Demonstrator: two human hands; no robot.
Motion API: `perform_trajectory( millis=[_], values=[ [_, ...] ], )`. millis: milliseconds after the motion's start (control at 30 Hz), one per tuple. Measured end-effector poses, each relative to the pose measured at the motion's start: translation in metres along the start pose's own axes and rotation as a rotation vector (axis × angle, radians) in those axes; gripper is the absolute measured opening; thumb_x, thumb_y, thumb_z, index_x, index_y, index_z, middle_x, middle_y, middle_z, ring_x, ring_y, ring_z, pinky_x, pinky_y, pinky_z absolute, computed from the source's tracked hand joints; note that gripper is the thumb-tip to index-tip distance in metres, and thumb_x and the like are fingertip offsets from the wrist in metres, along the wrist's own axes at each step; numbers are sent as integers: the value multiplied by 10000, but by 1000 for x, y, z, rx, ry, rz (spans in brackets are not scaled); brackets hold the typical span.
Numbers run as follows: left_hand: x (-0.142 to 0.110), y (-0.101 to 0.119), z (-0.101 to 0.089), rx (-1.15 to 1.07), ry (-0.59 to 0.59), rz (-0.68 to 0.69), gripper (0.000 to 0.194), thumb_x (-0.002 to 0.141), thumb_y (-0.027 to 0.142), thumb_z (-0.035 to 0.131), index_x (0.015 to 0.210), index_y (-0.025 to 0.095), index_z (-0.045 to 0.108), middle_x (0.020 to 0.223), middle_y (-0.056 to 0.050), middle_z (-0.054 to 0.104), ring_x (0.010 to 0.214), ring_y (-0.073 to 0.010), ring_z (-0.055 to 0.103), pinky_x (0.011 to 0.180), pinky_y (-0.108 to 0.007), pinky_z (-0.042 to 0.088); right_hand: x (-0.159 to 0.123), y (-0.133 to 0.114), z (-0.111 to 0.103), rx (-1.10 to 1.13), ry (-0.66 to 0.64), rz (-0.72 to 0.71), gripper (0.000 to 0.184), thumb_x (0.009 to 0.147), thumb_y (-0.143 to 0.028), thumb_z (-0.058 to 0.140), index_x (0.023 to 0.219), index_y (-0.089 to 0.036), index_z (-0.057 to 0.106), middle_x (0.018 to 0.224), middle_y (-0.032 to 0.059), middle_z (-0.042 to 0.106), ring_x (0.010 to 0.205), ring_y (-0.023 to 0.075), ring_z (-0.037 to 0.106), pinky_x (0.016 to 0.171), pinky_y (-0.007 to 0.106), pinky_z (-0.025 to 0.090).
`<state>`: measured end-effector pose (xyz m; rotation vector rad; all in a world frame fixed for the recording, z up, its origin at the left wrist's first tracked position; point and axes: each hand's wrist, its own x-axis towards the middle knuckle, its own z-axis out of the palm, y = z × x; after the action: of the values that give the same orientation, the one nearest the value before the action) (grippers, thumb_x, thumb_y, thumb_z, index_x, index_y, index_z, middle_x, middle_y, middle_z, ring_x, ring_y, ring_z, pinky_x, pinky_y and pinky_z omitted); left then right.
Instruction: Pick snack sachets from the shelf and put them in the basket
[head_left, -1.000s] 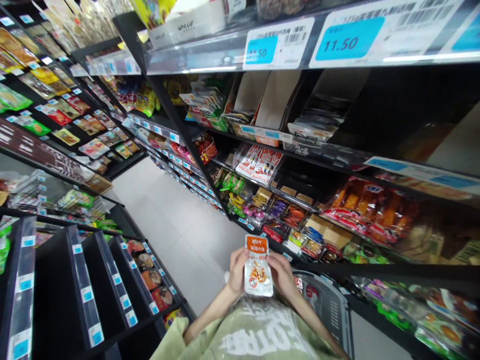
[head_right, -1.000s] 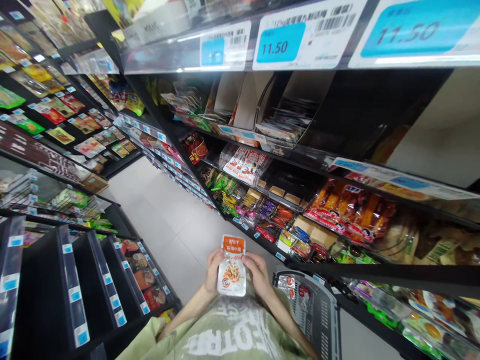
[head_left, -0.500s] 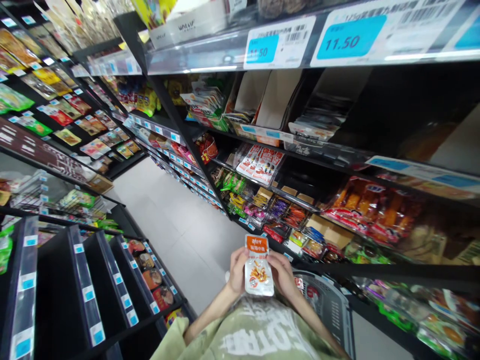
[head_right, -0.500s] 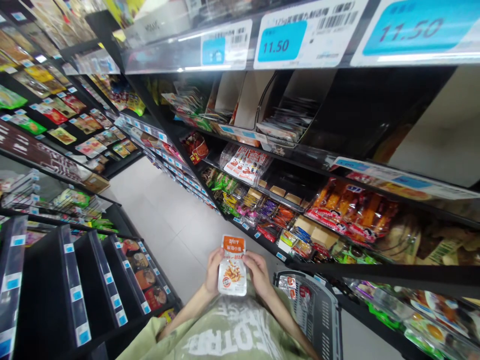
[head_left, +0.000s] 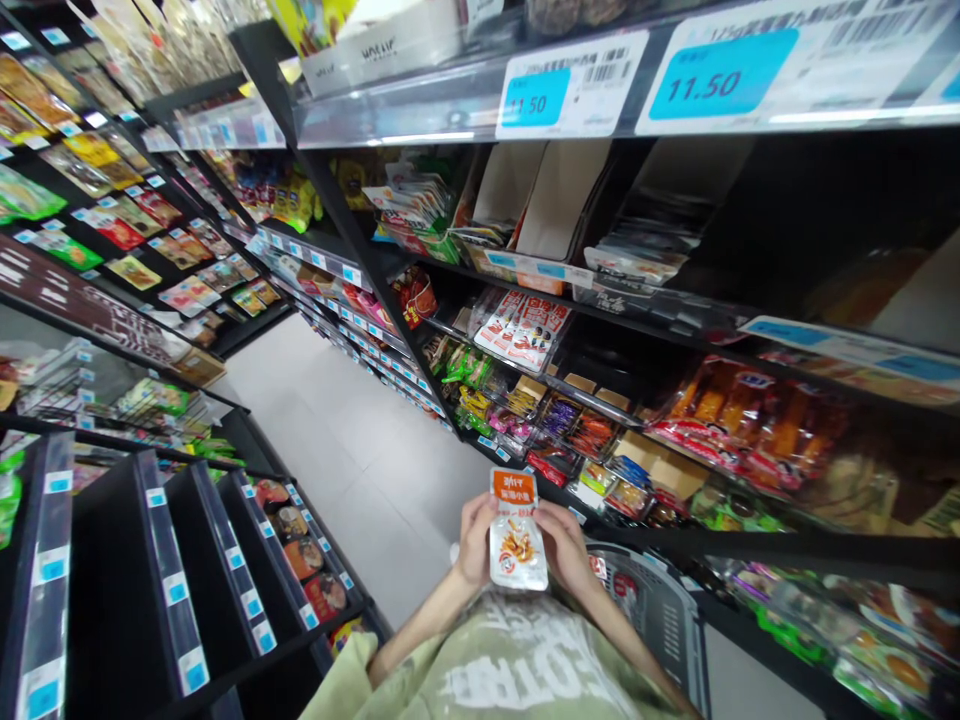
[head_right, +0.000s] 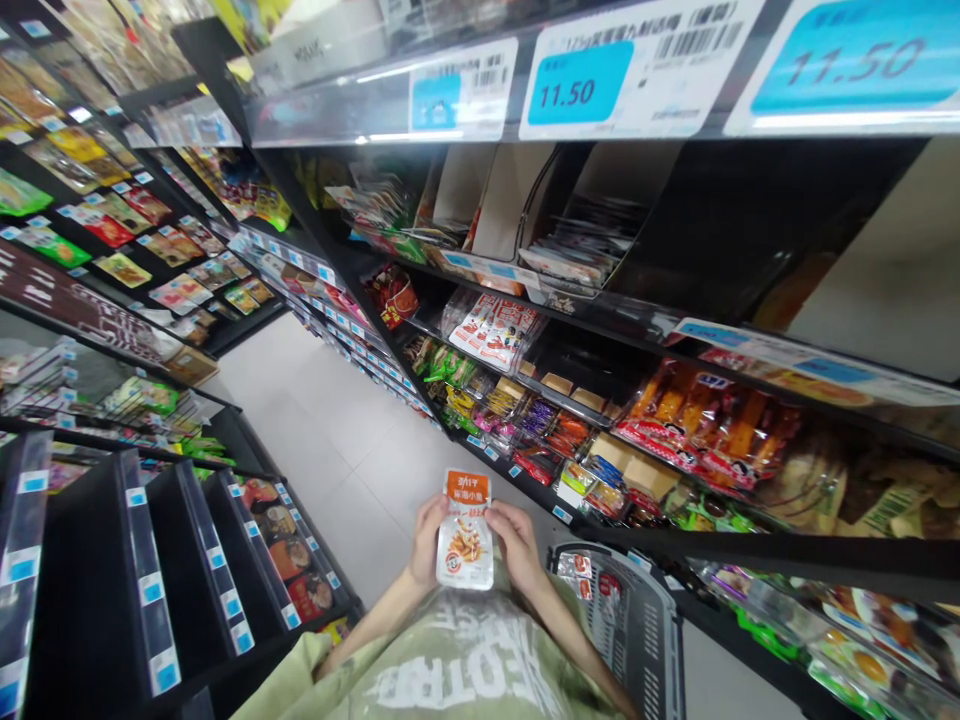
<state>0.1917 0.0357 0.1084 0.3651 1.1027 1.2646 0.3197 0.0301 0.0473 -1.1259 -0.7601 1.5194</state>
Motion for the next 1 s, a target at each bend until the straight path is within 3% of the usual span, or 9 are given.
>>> perform_trajectory(
  millis=[633,1000],
  values=[
    [5,-1,-2,-34,-37,8,418,616,501,836,699,120,686,568,-2,641,507,-114,526,511,-233,407,4,9,-3,12,68,27,201,709,-418,724,661,-223,709,667,12,673,642,203,585,650,318,475],
    [2,-2,-4,-38,3,-23,436,581,502,853,694,117,682,598,-14,669,529,-127,552,544,-250,426,2,9,-1,63,29,20,186,723,-399,734,668,-221,730,656,16,666,628,197,573,615,309,463]
  ],
)
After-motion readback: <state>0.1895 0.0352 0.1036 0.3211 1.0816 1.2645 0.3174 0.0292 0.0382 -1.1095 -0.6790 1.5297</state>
